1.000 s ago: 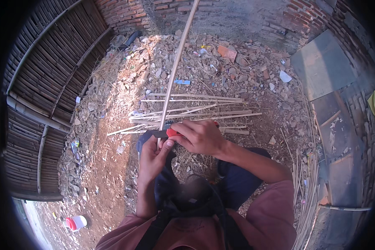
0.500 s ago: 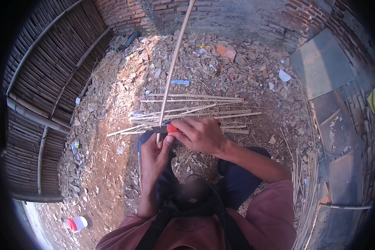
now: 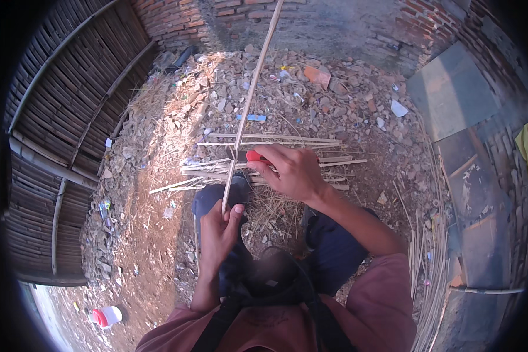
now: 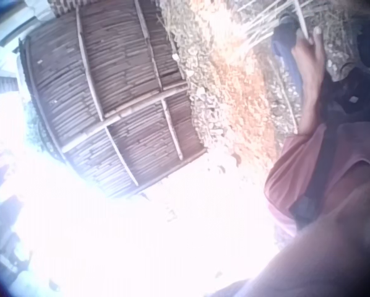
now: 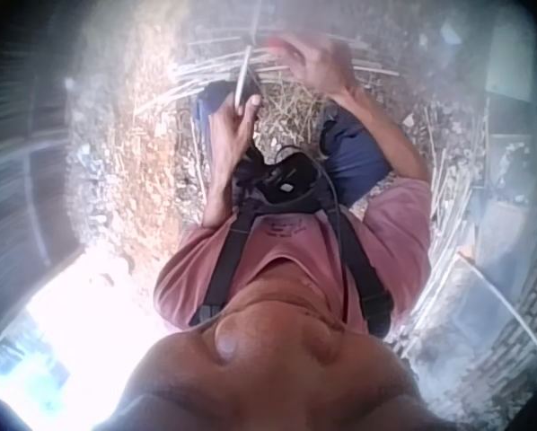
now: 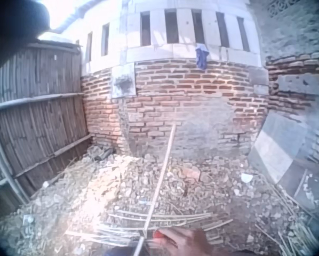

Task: The person shaves a thin wooden stick with a small blade, removing bark and material to smooth and sharpen the end of the stick.

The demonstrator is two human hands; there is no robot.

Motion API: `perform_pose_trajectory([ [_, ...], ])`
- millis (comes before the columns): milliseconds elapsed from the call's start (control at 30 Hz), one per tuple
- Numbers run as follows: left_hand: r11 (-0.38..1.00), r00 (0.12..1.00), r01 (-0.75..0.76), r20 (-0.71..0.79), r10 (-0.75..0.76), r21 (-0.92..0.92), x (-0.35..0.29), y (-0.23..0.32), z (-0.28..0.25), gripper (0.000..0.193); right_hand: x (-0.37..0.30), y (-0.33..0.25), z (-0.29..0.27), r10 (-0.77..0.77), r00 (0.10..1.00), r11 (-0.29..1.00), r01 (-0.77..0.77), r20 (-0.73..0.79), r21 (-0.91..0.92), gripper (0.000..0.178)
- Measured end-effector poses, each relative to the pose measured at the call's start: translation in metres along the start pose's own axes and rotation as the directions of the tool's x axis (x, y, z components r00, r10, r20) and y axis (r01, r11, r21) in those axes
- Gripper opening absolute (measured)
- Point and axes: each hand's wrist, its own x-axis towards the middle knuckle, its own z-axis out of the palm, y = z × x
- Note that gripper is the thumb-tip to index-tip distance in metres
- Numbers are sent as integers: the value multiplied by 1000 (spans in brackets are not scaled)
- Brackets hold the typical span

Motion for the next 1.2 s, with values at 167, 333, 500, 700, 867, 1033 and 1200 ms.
perform_pose_trajectory([
  [167, 999, 1000, 21, 10, -22, 27, -9, -10, -4, 52, -2, 3, 1, -13, 1000, 1000, 13, 19, 7, 23],
  [333, 993, 995, 73, 54, -79, 92, -29, -18, -9, 53, 17, 28, -16, 205, 978, 979, -204, -31, 14, 26],
  [500, 988, 978, 136, 148, -146, 76, -60, -35, -11, 50, 24, 90, -36, 432, 900, 898, -435, -59, -64, 33],
  [700, 984, 970, 136, 188, -155, 111, -66, -41, -20, 52, 16, 109, -31, 388, 918, 909, -395, -80, -130, 31],
  [867, 988, 981, 75, 165, -97, 131, -69, -49, -24, 52, 17, 106, -28, 367, 926, 921, -374, -84, -107, 30],
  [1033, 983, 972, 80, 205, -114, 166, -66, -50, -28, 48, 8, 124, -26, 506, 861, 843, -508, 58, 179, 37],
  [1200, 952, 977, -11, 207, -55, 305, -66, -61, -40, 39, 8, 124, -34, 509, 821, 627, -559, 259, 542, 38],
])
